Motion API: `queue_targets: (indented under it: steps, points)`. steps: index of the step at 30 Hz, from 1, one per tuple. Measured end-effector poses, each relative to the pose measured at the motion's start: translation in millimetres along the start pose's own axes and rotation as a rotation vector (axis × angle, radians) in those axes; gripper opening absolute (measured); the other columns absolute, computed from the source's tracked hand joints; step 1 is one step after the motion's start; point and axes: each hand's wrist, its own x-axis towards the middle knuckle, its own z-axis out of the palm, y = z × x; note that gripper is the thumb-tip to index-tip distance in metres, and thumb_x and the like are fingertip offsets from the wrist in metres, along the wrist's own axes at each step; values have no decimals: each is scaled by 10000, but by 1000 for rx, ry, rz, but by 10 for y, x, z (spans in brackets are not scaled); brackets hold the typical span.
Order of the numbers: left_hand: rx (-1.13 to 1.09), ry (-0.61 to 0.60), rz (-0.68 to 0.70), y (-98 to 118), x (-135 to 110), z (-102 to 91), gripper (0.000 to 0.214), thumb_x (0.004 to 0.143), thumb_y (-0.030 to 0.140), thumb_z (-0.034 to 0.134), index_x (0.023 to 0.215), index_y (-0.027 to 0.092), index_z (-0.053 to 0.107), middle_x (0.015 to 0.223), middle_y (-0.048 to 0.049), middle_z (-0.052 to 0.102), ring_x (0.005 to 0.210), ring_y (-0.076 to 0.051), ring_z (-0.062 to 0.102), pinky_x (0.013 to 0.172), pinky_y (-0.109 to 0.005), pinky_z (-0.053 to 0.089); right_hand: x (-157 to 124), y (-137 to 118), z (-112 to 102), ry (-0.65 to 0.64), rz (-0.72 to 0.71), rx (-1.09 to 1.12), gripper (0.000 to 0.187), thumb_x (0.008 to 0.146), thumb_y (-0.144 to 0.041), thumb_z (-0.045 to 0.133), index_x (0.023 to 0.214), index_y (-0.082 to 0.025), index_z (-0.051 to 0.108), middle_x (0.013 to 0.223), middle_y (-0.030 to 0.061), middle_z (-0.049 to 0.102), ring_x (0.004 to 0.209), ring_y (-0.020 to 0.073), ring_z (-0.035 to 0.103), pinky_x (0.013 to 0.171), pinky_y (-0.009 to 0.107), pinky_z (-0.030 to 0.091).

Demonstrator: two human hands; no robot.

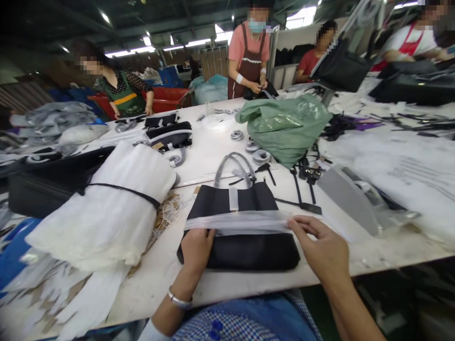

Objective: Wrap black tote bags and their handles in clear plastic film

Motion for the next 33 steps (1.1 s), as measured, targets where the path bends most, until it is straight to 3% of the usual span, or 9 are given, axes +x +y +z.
queue_targets:
  steps: [2,7,10,15,19,24,27,31,33]
  points:
    - [52,47,-3,-7,-45,67,209,915,271,591,826,151,736,748,-95,716,754,-248,680,691,-307,486,13,84,33,-18,10,-31,458,679,-679,627,912,-296,720,846,9,767,934,295,703,802,365,482]
    - [36,200,55,-11,-86,202,230,901,231,628,1112,209,717,916,-71,749,783,-224,686,719,-305,505,115,285,161,-114,101,-156,468,578,-712,605,810,-320,714,893,27,764,877,347,695,712,418,484]
    - [15,217,58,4,-67,220,225,895,216,630,1102,206,718,968,-72,749,806,-230,688,737,-319,516,166,342,242,-157,112,-178,443,576,-703,581,817,-351,697,943,6,758,890,340,687,744,428,479]
    - [25,202,73,-2,-46,185,194,894,198,617,1056,173,720,887,-82,738,750,-235,678,694,-332,537,124,315,256,-180,106,-188,430,610,-689,564,875,-368,672,977,-26,752,724,283,677,716,407,469]
    - [-26,153,151,-83,-80,56,126,876,125,604,884,170,722,805,-67,716,748,-230,677,703,-330,566,89,280,254,-160,72,-176,437,644,-687,538,891,-352,670,986,-29,754,774,282,686,704,391,461]
    - [-217,131,270,-168,-297,-220,327,947,80,464,1210,188,627,1122,-71,712,1023,-191,674,895,-318,575,100,283,245,-163,73,-154,425,653,-673,561,880,-333,678,893,-36,757,820,269,692,736,364,456]
    - [-313,145,355,-70,-426,-293,347,966,100,440,1266,184,593,1205,-69,692,1124,-164,640,988,-291,538,101,290,234,-161,57,-147,432,651,-667,561,883,-323,680,873,-35,755,824,262,695,739,355,453]
    - [-310,-25,596,142,-426,-173,355,986,192,443,1323,175,556,1376,-59,596,1286,-190,536,1137,-359,425,107,317,241,-148,33,-161,419,653,-665,554,869,-328,678,891,-38,754,857,270,693,739,360,450]
    - [-263,-76,623,174,-381,-61,393,995,260,446,1371,172,517,1426,-61,552,1323,-213,502,1156,-397,399,114,338,245,-146,24,-161,409,658,-658,564,868,-327,680,881,-35,753,843,272,693,736,362,453]
